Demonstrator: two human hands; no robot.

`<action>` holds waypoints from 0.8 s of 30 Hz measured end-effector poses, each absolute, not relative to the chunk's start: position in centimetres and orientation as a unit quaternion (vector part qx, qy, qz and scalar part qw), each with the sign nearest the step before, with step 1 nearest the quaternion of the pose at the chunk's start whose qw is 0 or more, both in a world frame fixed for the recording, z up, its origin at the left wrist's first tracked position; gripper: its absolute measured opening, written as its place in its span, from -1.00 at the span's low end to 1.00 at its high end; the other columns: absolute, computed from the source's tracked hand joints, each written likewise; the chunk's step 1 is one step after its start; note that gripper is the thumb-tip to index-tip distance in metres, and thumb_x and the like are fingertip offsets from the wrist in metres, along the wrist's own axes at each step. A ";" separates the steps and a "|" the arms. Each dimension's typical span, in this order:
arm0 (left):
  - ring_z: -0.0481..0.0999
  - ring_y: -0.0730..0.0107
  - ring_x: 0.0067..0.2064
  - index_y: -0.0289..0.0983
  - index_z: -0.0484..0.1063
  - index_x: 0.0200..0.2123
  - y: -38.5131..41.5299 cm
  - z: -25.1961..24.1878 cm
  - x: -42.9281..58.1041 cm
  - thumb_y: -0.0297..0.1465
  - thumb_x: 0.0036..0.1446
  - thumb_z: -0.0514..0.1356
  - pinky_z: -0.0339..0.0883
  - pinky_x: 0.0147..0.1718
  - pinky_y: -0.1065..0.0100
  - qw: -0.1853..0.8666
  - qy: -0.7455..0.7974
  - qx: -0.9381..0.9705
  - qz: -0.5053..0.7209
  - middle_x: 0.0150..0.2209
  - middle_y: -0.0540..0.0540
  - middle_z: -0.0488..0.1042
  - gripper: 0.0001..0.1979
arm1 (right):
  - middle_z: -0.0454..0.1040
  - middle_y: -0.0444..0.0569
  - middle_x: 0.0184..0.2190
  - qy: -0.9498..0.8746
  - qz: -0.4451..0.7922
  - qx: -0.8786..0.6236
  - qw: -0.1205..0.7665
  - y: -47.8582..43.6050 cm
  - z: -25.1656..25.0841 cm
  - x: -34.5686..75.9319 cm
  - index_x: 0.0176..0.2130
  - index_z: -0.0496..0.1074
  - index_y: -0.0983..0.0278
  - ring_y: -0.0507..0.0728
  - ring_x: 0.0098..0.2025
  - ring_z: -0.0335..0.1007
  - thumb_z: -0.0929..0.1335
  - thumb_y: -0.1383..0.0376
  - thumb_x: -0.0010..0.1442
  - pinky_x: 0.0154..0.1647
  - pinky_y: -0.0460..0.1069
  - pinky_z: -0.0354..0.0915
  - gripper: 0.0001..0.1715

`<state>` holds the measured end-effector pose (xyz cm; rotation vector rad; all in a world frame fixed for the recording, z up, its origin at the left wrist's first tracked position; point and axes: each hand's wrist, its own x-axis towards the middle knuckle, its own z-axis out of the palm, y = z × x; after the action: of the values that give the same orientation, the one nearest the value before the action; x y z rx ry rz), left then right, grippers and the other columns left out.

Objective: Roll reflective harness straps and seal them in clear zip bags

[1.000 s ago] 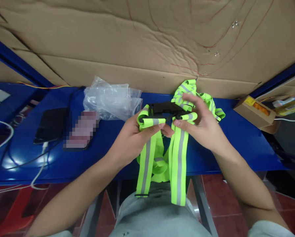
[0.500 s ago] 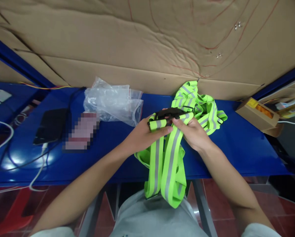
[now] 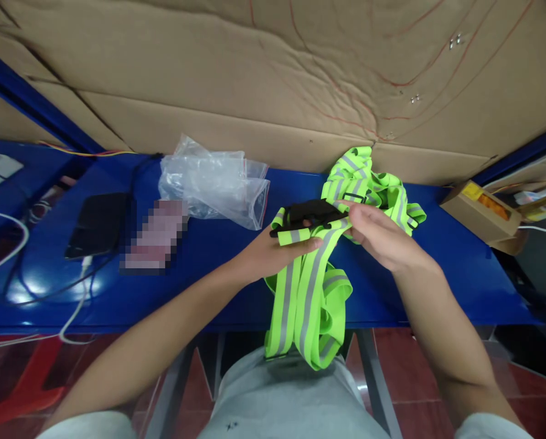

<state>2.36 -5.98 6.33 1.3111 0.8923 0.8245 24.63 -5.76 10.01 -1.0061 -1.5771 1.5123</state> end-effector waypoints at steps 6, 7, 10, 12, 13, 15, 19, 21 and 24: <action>0.66 -0.03 0.10 -0.25 0.58 0.10 -6.7 6.8 2.9 -0.21 0.11 0.50 0.52 0.11 0.07 0.756 0.276 0.484 0.342 0.03 -0.20 0.67 -0.49 | 0.52 -0.17 -0.46 -0.584 0.616 -0.432 0.305 -5.6 12.0 24.1 -0.31 0.52 0.27 -0.03 -0.49 0.39 0.64 0.05 0.05 -0.48 -0.12 0.29 -0.56; 0.68 -0.01 0.07 -0.26 0.59 0.09 -6.8 6.8 3.0 -0.23 0.13 0.49 0.53 0.10 0.09 0.776 0.255 0.465 0.341 0.02 -0.21 0.68 -0.52 | 0.54 -0.17 -0.46 -0.581 0.618 -0.429 0.311 -5.7 12.2 23.8 -0.29 0.51 0.27 -0.02 -0.50 0.41 0.65 0.06 0.03 -0.48 -0.11 0.32 -0.55; 0.71 0.06 0.03 -0.27 0.64 0.03 -7.3 6.6 3.1 -0.26 0.20 0.46 0.58 0.02 0.18 0.842 0.216 0.378 0.319 -0.01 -0.22 0.70 -0.63 | 0.55 -0.18 -0.46 -0.575 0.604 -0.417 0.361 -6.3 12.4 23.1 -0.26 0.49 0.25 0.01 -0.54 0.41 0.64 0.05 0.04 -0.51 -0.07 0.34 -0.53; 0.71 0.07 0.01 -0.29 0.65 0.00 -7.7 6.4 3.1 -0.27 0.22 0.44 0.61 -0.03 0.21 0.883 0.196 0.309 0.295 0.00 -0.24 0.70 -0.67 | 0.55 -0.17 -0.44 -0.590 0.566 -0.413 0.400 -6.7 12.2 22.8 -0.23 0.50 0.23 0.02 -0.53 0.39 0.64 0.04 0.05 -0.52 -0.06 0.33 -0.54; 0.72 0.07 0.01 -0.29 0.66 -0.02 -7.9 6.4 3.0 -0.28 0.22 0.44 0.62 -0.04 0.21 0.895 0.188 0.283 0.290 0.01 -0.24 0.69 -0.69 | 0.55 -0.16 -0.42 -0.604 0.534 -0.415 0.421 -6.8 12.1 22.6 -0.23 0.51 0.23 0.02 -0.50 0.40 0.64 0.04 0.05 -0.49 -0.05 0.33 -0.55; 0.72 0.08 0.01 -0.32 0.66 -0.03 -8.2 6.5 3.0 -0.29 0.24 0.43 0.62 -0.02 0.21 0.902 0.180 0.259 0.294 0.03 -0.26 0.69 -0.71 | 0.54 -0.15 -0.38 -0.632 0.456 -0.427 0.459 -7.0 11.7 22.4 -0.23 0.53 0.22 0.04 -0.42 0.40 0.64 0.07 0.05 -0.44 -0.05 0.33 -0.57; 0.72 0.11 0.00 -0.30 0.66 -0.01 -8.7 6.9 3.2 -0.30 0.28 0.39 0.59 0.06 0.19 0.903 0.170 0.257 0.299 0.02 -0.25 0.69 -0.72 | 0.50 -0.14 -0.36 -0.636 0.372 -0.460 0.495 -7.3 11.4 22.4 -0.20 0.56 0.17 0.05 -0.39 0.37 0.64 0.10 0.07 -0.41 -0.04 0.32 -0.62; 0.72 0.11 0.00 -0.28 0.65 0.04 -9.0 6.8 3.3 -0.29 0.29 0.39 0.60 0.05 0.19 0.901 0.162 0.272 0.296 0.03 -0.25 0.69 -0.70 | 0.49 -0.15 -0.40 -0.605 0.428 -0.465 0.484 -7.6 11.3 22.5 -0.23 0.53 0.17 0.03 -0.46 0.34 0.62 0.08 0.10 -0.48 -0.04 0.30 -0.65; 0.71 0.09 0.06 -0.27 0.62 0.12 -9.5 6.1 3.5 -0.30 0.29 0.39 0.58 0.09 0.19 0.893 0.148 0.302 0.300 0.11 -0.28 0.65 -0.63 | 0.45 -0.20 -0.49 -0.550 0.516 -0.462 0.467 -8.2 11.3 22.7 -0.27 0.50 0.18 -0.01 -0.59 0.23 0.61 0.09 0.11 -0.62 -0.07 0.20 -0.65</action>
<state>3.53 -9.47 6.15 0.6267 0.3069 0.6220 22.68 -8.20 11.26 -1.1329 -1.3492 1.2671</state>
